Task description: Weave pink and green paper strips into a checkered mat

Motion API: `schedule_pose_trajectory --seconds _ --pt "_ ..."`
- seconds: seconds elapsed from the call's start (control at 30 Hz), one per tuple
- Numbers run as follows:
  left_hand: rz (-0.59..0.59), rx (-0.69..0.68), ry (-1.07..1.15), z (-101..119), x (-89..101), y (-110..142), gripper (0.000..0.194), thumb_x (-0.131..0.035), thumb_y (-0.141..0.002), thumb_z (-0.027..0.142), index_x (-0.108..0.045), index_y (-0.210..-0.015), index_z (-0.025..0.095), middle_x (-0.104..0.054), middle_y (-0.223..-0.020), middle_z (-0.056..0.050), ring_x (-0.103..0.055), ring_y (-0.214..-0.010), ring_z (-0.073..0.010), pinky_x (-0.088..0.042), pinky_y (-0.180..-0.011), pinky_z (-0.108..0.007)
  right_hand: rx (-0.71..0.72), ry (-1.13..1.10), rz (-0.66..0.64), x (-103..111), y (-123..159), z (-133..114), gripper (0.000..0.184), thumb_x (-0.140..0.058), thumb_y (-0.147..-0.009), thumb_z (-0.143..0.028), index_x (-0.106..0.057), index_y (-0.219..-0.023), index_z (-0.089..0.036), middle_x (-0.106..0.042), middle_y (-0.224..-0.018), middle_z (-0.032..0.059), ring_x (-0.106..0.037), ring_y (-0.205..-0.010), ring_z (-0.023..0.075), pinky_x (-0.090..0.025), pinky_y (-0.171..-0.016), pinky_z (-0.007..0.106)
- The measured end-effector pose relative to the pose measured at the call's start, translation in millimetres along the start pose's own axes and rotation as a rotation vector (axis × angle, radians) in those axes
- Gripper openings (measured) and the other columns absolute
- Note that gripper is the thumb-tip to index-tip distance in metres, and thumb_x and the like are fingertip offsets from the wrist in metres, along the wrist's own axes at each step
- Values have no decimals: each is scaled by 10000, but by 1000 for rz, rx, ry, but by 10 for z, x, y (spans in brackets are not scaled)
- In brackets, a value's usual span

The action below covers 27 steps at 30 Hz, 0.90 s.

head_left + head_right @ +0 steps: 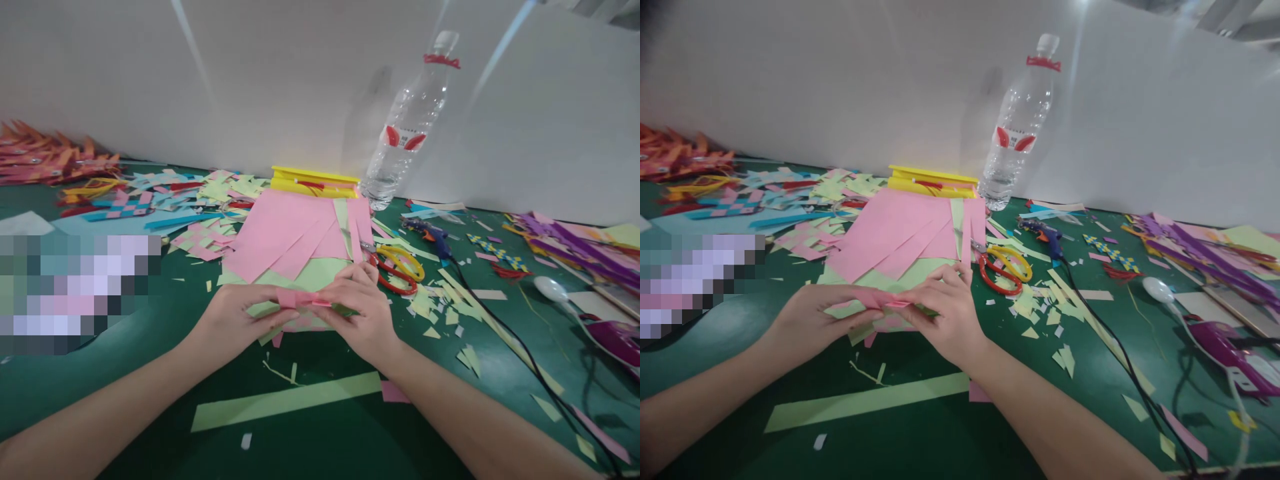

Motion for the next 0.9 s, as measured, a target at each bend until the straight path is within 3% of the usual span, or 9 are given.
schedule_pose_trajectory --seconds 0.17,0.3,0.47,0.57,0.73,0.9 --pt "22 53 -39 -26 16 -26 217 -598 -821 386 -743 -787 229 -710 -570 21 -654 -533 -148 -505 -541 -199 -20 25 -26 -25 1 4 89 -694 -800 -328 -703 -798 -239 -681 -651 -24 -582 -675 156 -413 -764 379" --pt "134 52 -108 -24 173 -58 264 -625 -781 454 -734 -712 224 -741 -656 1 -671 -613 -176 -504 -576 -219 -190 -76 -62 -55 11 182 179 -711 -767 -350 -703 -899 -228 -716 -748 8 -641 -713 168 -478 -731 352" --pt "189 95 -140 -41 282 -59 306 -632 -763 482 -731 -722 196 -751 -729 -30 -677 -663 -200 -498 -567 -241 -360 -140 -99 -101 38 345 47 -685 -772 -251 -729 -787 -239 -730 -759 1 -663 -741 169 -516 -697 323" --pt "183 110 -36 -64 256 -47 280 -681 -720 460 -730 -753 187 -748 -749 -26 -669 -657 -193 -511 -547 -234 -363 -183 -122 -132 41 326 56 -687 -772 -221 -735 -757 -245 -732 -725 -11 -659 -705 162 -518 -677 315" --pt "106 240 128 -179 119 -24 294 -678 -719 455 -691 -605 184 -649 -504 11 -538 -396 -115 -459 -383 -207 -298 -193 -154 -167 33 232 33 -713 -766 -232 -736 -755 -252 -730 -695 -28 -647 -647 138 -515 -677 310" --pt "104 275 170 -180 100 -14 283 -671 -720 439 -720 -620 179 -619 -438 18 -523 -363 -108 -455 -365 -194 -261 -167 -165 -170 26 209 29 -714 -775 -239 -739 -780 -253 -720 -663 -38 -626 -623 126 -506 -690 311"
Point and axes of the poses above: each hand's wrist, its own y-axis away from the middle knuckle, its own x-axis out of the back of the hand, z = x × y, the point moved 8 cm from there along -y, towards the middle knuckle
